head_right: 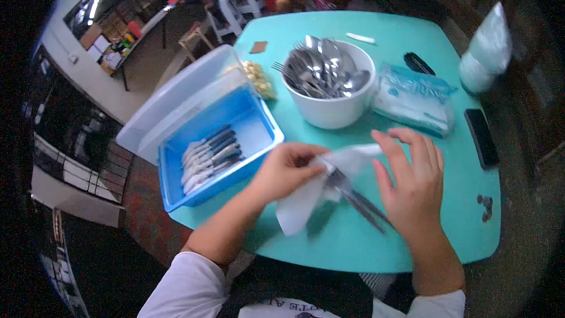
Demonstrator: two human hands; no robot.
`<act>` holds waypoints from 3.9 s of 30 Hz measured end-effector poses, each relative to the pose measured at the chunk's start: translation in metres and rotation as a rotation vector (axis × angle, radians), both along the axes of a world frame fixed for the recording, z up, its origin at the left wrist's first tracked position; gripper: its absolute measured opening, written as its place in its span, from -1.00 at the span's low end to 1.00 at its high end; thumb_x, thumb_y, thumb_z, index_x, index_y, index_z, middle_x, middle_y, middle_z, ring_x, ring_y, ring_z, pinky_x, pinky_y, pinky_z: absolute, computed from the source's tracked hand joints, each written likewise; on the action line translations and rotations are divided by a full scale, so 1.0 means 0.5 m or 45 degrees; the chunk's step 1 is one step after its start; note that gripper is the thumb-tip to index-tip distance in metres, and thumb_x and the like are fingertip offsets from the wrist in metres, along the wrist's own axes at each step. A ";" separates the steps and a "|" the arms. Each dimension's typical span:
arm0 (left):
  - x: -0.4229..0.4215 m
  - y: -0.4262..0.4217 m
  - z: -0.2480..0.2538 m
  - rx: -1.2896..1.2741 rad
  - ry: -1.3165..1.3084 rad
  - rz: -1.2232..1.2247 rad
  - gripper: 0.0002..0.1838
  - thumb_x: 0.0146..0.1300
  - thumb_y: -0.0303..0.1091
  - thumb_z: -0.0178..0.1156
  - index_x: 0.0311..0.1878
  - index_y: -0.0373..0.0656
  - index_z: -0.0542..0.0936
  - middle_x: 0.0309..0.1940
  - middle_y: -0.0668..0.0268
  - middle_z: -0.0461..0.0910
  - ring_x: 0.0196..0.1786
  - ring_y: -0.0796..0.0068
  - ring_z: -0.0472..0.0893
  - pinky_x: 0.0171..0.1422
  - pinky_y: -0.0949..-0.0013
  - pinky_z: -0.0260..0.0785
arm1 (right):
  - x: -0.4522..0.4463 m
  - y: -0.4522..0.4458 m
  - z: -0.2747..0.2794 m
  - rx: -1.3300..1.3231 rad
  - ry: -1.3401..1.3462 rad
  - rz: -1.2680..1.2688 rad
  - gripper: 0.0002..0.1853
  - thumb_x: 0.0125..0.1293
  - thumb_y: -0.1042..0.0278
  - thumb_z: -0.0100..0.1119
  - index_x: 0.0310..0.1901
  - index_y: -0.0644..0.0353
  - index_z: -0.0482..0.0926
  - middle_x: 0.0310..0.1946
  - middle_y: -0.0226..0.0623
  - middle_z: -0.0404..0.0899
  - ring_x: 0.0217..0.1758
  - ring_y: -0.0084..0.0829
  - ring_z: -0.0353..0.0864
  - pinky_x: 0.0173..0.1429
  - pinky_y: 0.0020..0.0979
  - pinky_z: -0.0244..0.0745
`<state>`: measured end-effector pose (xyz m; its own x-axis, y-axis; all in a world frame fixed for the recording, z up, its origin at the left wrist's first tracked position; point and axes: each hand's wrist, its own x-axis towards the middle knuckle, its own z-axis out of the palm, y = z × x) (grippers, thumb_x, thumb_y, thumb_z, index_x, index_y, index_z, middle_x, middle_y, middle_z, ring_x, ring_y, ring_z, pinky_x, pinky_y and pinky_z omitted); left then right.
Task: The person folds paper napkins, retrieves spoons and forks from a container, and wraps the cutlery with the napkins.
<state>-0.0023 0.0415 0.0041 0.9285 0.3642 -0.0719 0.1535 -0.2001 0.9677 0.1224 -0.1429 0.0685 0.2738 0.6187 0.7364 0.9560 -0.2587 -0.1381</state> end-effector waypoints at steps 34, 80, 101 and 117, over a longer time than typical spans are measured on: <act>0.003 -0.010 0.018 -0.079 -0.237 0.333 -0.70 0.23 -0.54 0.29 0.03 -0.37 0.61 -0.22 0.24 0.70 -0.23 0.60 0.65 -0.12 0.49 0.50 | -0.010 0.009 -0.088 -0.361 0.388 0.101 -0.70 0.08 0.22 0.38 -0.20 0.17 0.62 -0.35 -0.25 0.46 -0.23 -0.21 0.55 -0.24 -0.21 0.48; 0.015 0.004 -0.006 -0.040 -0.108 0.282 -0.82 0.23 -0.48 0.31 -0.13 -0.35 0.66 -0.33 0.31 0.70 -0.30 0.63 0.62 -0.19 0.51 0.47 | 0.020 0.021 -0.133 -0.367 0.866 0.281 -0.76 0.32 0.29 0.15 -0.39 0.32 0.56 -0.45 0.05 0.58 -0.35 0.07 0.57 -0.24 -0.07 0.45; -0.004 -0.002 0.017 -0.190 -0.020 -0.009 -0.83 0.16 -0.54 0.36 -0.18 -0.36 0.68 -0.34 0.30 0.70 -0.32 0.60 0.64 -0.21 0.50 0.49 | -0.005 -0.014 -0.027 -0.138 0.015 0.178 -0.72 0.14 0.27 0.32 -0.11 0.14 0.63 0.00 -0.22 0.60 0.15 -0.15 0.55 0.15 -0.08 0.42; 0.001 -0.070 -0.011 -0.028 0.165 -0.224 -0.85 0.22 -0.52 0.30 -0.16 -0.34 0.68 -0.39 0.42 0.65 -0.37 0.76 0.53 -0.30 0.57 0.40 | -0.020 -0.025 -0.065 -0.588 0.069 0.357 -0.93 0.12 0.38 0.16 -0.41 0.14 0.50 -0.51 -0.36 0.48 -0.35 -0.34 0.59 0.08 -0.12 0.36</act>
<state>-0.0018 0.0064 -0.0016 0.9602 0.1944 -0.2006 0.2411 -0.2139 0.9466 0.1124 -0.1553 0.0360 0.0815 0.9294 0.3598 0.9918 -0.0400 -0.1212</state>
